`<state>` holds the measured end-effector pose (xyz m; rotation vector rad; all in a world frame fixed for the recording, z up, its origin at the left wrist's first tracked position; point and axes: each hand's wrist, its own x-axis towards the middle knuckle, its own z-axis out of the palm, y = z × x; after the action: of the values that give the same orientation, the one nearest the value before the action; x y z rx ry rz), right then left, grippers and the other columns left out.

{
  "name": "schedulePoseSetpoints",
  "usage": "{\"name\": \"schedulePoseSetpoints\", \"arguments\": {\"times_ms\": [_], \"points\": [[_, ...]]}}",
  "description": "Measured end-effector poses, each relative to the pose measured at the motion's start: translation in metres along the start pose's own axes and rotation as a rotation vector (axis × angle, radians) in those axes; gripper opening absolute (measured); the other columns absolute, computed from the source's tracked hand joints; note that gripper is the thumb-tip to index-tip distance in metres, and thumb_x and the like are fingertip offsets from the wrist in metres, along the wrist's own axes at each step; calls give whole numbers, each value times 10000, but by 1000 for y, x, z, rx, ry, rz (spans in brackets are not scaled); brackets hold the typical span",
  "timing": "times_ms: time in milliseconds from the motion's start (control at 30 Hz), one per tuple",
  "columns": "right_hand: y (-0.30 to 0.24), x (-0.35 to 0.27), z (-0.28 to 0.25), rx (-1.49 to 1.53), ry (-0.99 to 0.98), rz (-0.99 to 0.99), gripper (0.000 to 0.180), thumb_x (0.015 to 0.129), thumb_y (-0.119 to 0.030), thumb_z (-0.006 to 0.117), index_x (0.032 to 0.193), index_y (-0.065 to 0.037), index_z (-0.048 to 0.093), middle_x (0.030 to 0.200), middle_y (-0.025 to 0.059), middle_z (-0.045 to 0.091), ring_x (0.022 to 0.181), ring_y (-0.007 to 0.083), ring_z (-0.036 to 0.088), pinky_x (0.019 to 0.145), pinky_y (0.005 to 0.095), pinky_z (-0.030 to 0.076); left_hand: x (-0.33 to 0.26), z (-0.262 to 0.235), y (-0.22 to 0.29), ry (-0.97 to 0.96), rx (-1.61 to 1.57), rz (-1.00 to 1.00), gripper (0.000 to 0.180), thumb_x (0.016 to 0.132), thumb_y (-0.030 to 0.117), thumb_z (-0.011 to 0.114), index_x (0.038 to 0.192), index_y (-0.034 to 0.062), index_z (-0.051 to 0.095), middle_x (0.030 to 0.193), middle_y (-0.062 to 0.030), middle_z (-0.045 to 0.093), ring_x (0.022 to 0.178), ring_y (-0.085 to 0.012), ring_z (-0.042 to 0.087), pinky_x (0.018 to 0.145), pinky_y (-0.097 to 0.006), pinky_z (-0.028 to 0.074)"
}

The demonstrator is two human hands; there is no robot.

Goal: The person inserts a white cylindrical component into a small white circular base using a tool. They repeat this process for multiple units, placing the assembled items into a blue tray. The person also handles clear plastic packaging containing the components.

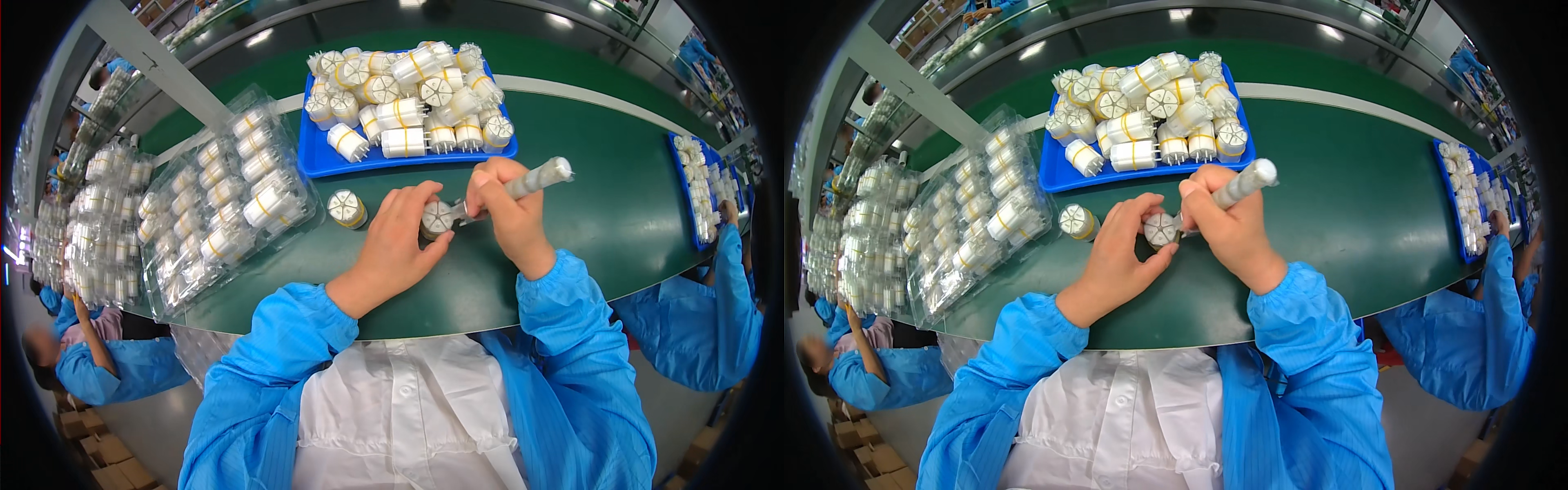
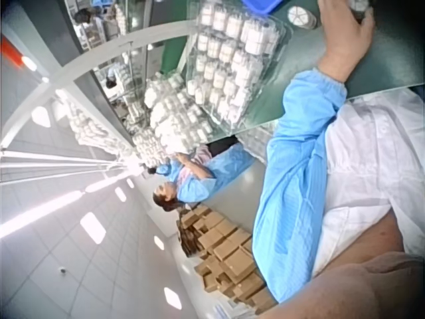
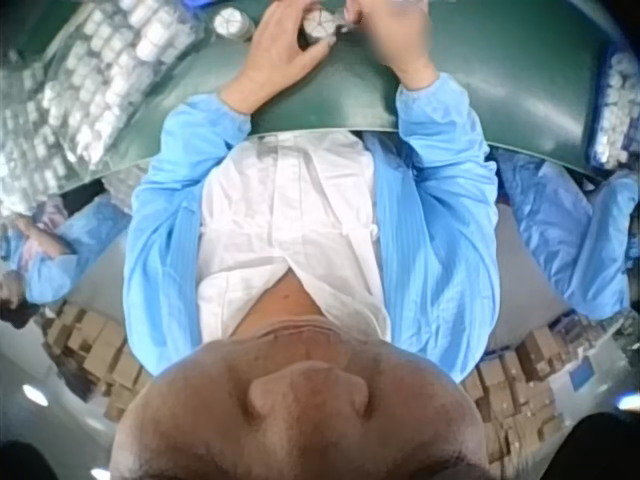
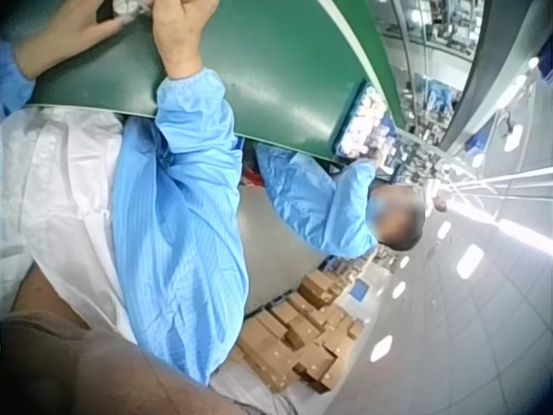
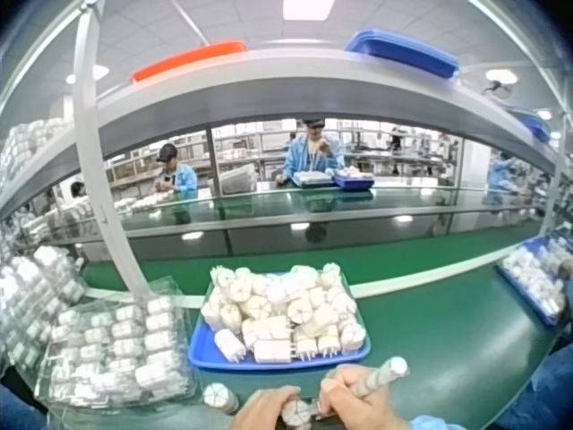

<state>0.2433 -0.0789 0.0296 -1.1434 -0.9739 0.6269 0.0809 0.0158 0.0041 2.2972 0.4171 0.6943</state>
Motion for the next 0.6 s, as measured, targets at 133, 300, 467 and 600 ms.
{"name": "schedulePoseSetpoints", "arguments": {"times_ms": [133, 300, 467, 600], "points": [[-4, 1, -1, -14, -4, 11, 284, 961, -106, 608, 688, -63, 541, 647, -4, 573, 591, 69, 514, 524, 267, 403, 1, -2, 1, -6, -81, 44, 673, 767, 40, 765, 1367, 24, 463, 1202, -148, 645, 1101, -322, 600, 949, -410, 502], [2, 0, 0, -69, -30, 47, 284, 959, -106, 607, 687, -65, 538, 645, -4, 573, 595, 61, 510, 524, 259, 398, 2, -3, 1, -37, -65, 58, 714, 755, 60, 787, 1381, 21, 447, 1203, -148, 640, 1097, -325, 600, 951, -411, 501], [2, -1, 2, -54, -36, 82, 279, 955, -106, 607, 688, -66, 536, 640, -3, 571, 593, 62, 508, 524, 261, 398, 2, -2, 0, -39, 76, -7, 738, 750, 100, 827, 1381, 21, 453, 1215, -152, 618, 1051, -310, 605, 915, -389, 514], [-1, 1, 0, 23, 15, 10, 270, 955, -110, 602, 696, -67, 540, 638, -2, 572, 585, 66, 508, 527, 267, 403, -2, 0, -2, -7, 6, -4, 721, 759, 77, 811, 1383, 17, 456, 1204, -151, 627, 1050, -295, 612, 895, -373, 522]]}}
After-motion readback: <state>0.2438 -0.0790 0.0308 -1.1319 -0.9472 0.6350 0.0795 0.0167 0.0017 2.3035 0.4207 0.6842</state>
